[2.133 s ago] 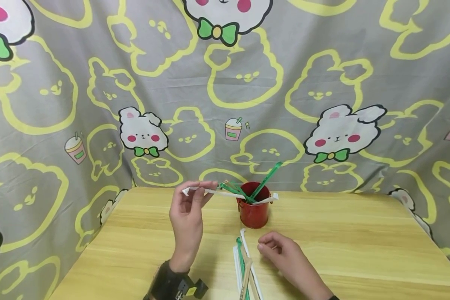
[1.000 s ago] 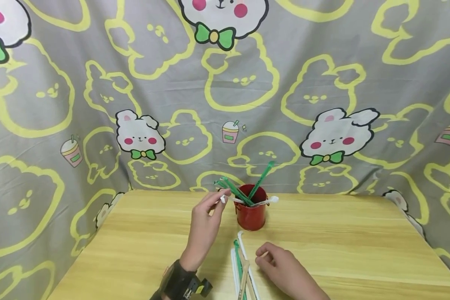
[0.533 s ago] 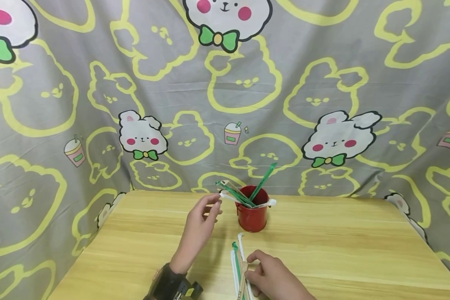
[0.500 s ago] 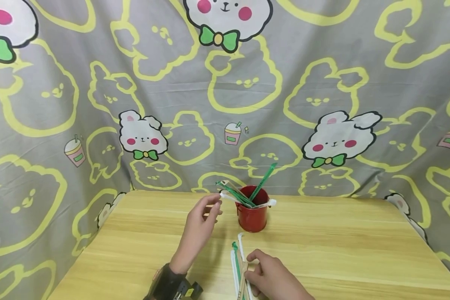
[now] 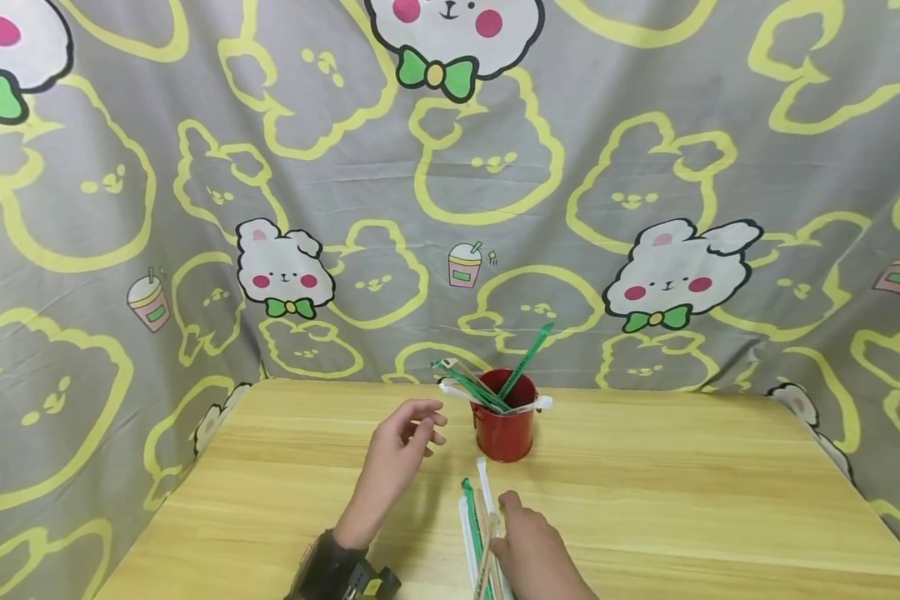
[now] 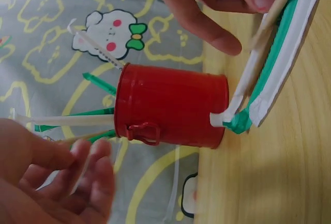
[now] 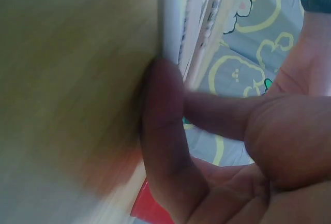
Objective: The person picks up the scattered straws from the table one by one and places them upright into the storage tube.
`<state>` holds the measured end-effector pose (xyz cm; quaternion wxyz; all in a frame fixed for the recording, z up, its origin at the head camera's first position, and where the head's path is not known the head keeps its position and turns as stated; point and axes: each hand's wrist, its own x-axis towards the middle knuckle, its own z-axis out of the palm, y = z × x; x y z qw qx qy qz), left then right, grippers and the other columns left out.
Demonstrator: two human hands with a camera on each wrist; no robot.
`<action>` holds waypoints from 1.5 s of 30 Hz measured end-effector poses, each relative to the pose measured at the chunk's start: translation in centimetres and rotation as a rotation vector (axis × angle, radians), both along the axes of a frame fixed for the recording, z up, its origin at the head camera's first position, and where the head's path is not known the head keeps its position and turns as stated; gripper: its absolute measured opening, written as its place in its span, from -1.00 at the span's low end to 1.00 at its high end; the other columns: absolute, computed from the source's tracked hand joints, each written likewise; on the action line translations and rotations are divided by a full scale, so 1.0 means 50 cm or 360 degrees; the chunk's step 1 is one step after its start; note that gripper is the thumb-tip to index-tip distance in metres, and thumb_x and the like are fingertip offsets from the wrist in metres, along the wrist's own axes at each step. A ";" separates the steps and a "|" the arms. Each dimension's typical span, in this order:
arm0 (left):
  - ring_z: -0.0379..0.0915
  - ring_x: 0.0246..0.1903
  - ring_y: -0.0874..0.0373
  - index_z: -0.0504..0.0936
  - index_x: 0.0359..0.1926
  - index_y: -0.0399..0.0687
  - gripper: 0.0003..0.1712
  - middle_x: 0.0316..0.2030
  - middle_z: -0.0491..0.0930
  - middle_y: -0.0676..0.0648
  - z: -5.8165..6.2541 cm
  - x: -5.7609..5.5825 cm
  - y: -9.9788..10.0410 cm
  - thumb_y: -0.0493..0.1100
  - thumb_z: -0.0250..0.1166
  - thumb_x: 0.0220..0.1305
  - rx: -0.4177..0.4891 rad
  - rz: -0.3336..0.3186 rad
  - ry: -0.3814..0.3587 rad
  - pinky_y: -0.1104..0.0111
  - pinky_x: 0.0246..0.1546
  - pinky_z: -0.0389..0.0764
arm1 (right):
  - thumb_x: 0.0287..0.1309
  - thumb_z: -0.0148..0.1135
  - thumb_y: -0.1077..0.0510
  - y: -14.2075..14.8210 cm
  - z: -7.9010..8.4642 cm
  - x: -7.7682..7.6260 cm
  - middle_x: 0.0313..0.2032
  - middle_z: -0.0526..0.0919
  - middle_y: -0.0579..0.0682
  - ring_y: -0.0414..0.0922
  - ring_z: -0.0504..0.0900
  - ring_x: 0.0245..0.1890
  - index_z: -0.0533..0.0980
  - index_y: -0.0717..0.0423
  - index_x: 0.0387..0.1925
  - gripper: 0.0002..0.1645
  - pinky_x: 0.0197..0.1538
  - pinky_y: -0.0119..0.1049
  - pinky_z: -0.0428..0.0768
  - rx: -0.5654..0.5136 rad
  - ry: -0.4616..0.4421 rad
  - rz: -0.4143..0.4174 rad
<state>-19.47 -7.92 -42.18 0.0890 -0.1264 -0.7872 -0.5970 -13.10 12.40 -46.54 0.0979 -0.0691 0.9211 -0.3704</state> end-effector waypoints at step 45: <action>0.71 -0.27 0.08 0.75 -0.01 -0.08 -0.79 -0.18 0.73 -0.07 -0.001 0.003 -0.018 -0.30 0.17 0.62 -0.0169 -0.0253 -0.0160 0.32 -0.27 0.68 | 0.57 0.23 0.20 0.088 0.136 -0.047 -0.12 0.59 0.11 -0.02 0.70 -0.10 0.37 0.23 0.13 -0.71 -0.09 -0.32 0.75 -0.0690 0.0691 -0.0274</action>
